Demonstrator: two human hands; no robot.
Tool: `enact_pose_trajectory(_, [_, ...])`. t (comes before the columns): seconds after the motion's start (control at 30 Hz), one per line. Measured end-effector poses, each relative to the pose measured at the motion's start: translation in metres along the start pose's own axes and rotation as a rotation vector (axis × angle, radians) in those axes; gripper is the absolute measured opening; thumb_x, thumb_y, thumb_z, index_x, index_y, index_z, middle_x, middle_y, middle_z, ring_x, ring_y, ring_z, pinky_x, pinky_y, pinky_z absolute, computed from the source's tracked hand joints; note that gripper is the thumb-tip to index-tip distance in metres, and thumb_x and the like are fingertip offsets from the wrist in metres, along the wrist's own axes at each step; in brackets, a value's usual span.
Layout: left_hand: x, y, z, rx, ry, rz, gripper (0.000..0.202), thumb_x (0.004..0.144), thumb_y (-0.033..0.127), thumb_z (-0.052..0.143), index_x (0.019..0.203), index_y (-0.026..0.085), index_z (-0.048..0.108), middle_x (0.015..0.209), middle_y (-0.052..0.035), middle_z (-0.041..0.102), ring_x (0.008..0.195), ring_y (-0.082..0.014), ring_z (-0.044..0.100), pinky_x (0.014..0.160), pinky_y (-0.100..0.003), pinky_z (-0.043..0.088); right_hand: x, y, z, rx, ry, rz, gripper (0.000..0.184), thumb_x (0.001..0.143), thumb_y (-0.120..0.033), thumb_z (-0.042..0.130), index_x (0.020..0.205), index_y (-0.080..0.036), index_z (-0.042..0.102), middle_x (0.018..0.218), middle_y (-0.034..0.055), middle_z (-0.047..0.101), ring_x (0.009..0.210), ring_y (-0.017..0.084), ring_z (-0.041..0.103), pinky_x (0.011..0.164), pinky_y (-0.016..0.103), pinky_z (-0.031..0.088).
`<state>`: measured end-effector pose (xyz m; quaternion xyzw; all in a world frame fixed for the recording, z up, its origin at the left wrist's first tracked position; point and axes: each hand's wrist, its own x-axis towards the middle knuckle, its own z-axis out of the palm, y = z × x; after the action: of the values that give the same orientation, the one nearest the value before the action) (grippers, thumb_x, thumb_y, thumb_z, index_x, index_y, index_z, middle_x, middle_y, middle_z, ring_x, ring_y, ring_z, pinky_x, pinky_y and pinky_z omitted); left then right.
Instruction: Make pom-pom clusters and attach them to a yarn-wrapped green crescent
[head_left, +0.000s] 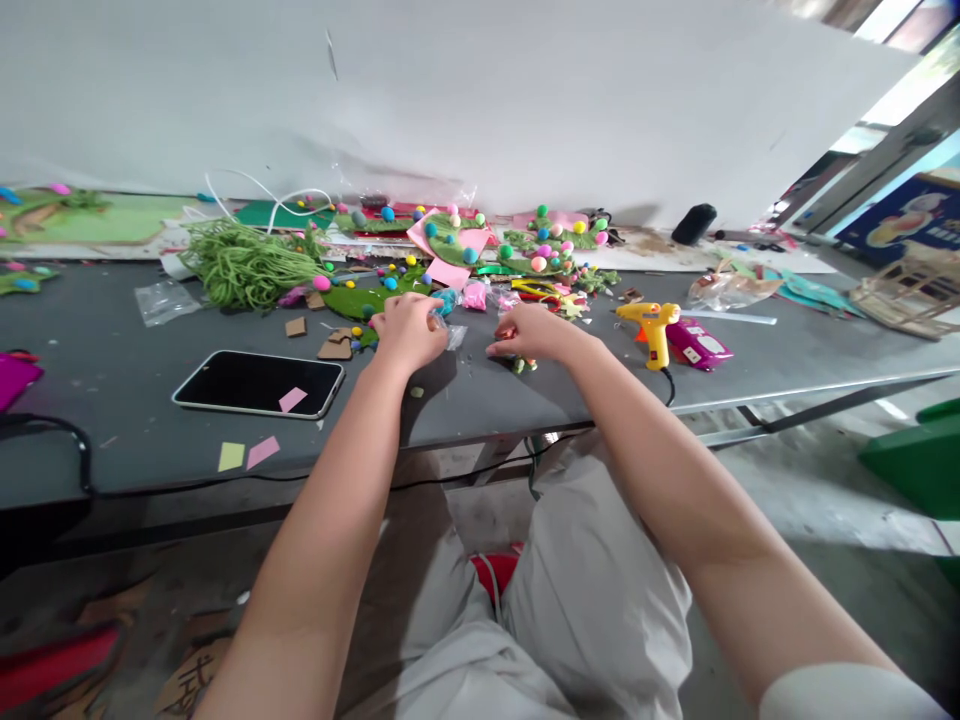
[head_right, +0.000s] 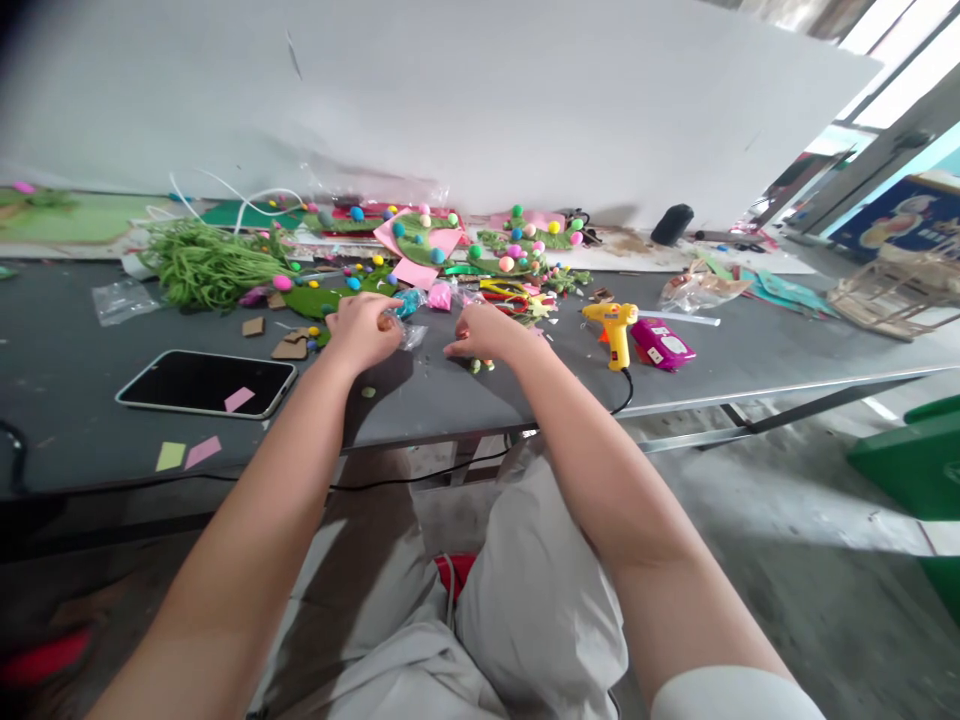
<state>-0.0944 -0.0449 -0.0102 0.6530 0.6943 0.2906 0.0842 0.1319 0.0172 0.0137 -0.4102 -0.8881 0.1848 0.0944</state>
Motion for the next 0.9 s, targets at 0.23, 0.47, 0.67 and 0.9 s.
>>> enact_pose_trajectory(0.23, [-0.004,0.001,-0.003,0.009,-0.033,-0.021,0.053,0.078,0.027,0.062,0.130,0.029,0.069,0.142,-0.0111,0.063,0.134,-0.0431,0.048,0.109,-0.061,0.037,0.005,-0.003,0.006,0.030,0.113,0.010,0.012,0.079,-0.013,0.067,0.077,-0.017,0.078,0.073,0.0073,0.073,0.070,0.023,0.067,0.077,0.037,0.054])
enact_pose_trajectory(0.47, [-0.007,0.012,-0.009,-0.404,0.107,0.099,0.042,0.076,0.021,0.060,0.116,0.022,0.073,0.127,-0.0092,0.072,0.117,-0.0312,0.064,0.103,-0.046,0.050,-0.002,-0.020,0.000,0.612,0.229,0.007,0.008,0.093,-0.027,0.062,0.094,-0.019,0.066,0.071,-0.0001,0.067,0.062,0.015,0.064,0.063,0.028,0.054])
enact_pose_trajectory(0.67, [-0.010,0.020,-0.003,-0.956,-0.078,0.130,0.045,0.077,0.049,0.083,0.108,0.016,0.080,0.101,-0.0100,0.081,0.089,-0.0259,0.074,0.081,-0.038,0.059,-0.008,-0.042,0.004,0.945,0.330,-0.046,0.039,0.079,-0.055,0.082,0.085,-0.020,0.066,0.076,0.0026,0.072,0.064,0.015,0.065,0.066,0.031,0.059])
enact_pose_trajectory(0.9, [-0.006,0.011,0.000,-1.058,-0.074,0.054,0.058,0.070,0.061,0.088,0.108,0.018,0.083,0.095,-0.0092,0.081,0.083,-0.0236,0.074,0.081,-0.037,0.059,-0.010,-0.044,0.010,1.028,0.273,-0.108,0.044,0.082,-0.052,0.078,0.109,-0.017,0.078,0.087,0.0028,0.076,0.077,0.016,0.070,0.077,0.030,0.061])
